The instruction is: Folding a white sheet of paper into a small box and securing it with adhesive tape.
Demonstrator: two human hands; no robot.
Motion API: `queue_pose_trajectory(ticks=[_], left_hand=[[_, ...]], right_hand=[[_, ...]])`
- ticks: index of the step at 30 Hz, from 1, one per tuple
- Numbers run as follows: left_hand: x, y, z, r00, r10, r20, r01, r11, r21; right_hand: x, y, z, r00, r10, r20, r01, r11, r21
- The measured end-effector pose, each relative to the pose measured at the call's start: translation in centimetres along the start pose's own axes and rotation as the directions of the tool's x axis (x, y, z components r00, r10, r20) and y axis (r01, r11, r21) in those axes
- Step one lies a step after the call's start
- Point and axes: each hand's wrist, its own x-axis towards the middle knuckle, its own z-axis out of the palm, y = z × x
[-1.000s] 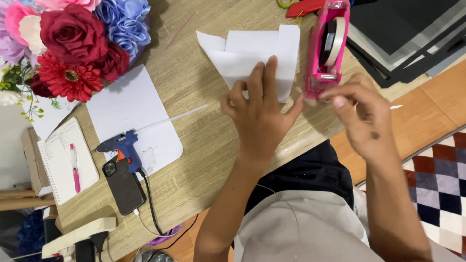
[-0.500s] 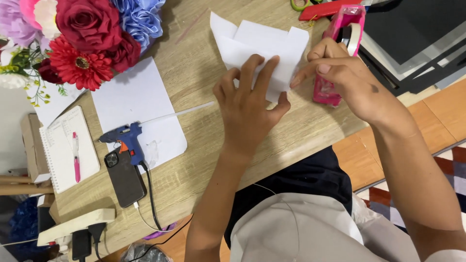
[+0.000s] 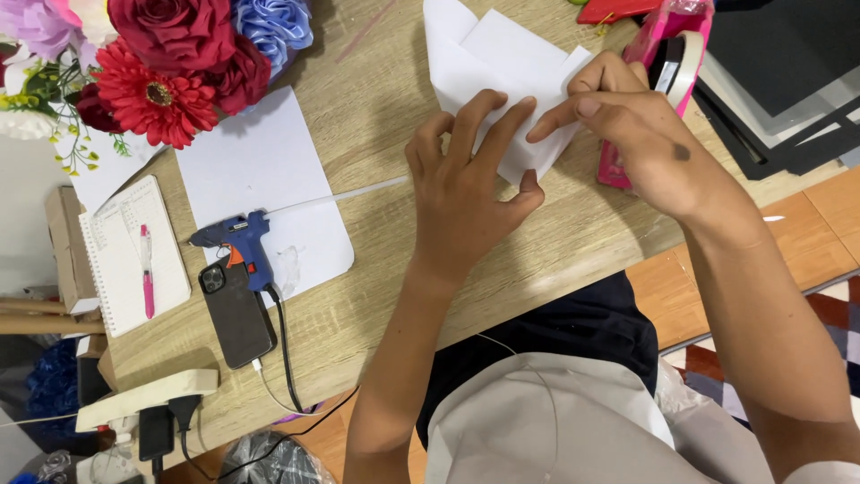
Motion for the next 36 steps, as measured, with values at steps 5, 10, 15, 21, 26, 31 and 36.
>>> queue_pose_trajectory(ticks=[5, 10, 15, 21, 26, 31, 36], left_hand=[[0.1, 0.1, 0.0, 1.000, -0.001, -0.010, 0.001, 1.000, 0.009], [0.0, 0.1, 0.0, 1.000, -0.009, 0.001, 0.009, 1.000, 0.003], [0.1, 0.2, -0.1, 1.000, -0.008, 0.010, 0.008, 1.000, 0.012], [0.0, 0.2, 0.1, 1.000, 0.003, -0.005, -0.003, 1.000, 0.024], [0.0, 0.3, 0.2, 1.000, 0.000, -0.023, 0.001, 1.000, 0.027], [-0.1, 0.3, 0.2, 1.000, -0.006, -0.017, 0.007, 1.000, 0.020], [-0.1, 0.5, 0.1, 1.000, -0.002, -0.013, 0.003, 1.000, 0.020]], right_hand=[[-0.2, 0.7, 0.2, 0.994, -0.106, -0.018, 0.107, 0.994, 0.016], [-0.2, 1.1, 0.3, 0.981, -0.191, -0.033, 0.189, 0.980, -0.066], [-0.1, 1.5, 0.8, 0.969, -0.232, -0.083, 0.226, 0.971, -0.078], [-0.1, 2.5, 1.5, 0.929, -0.341, -0.142, 0.318, 0.934, -0.160], [-0.4, 1.7, 1.8, 0.924, -0.344, -0.165, 0.307, 0.928, -0.211], [-0.6, 1.7, 2.1, 0.910, -0.375, -0.178, 0.328, 0.912, -0.245], [-1.2, 0.9, 2.6, 0.900, -0.372, -0.229, 0.291, 0.901, -0.322]])
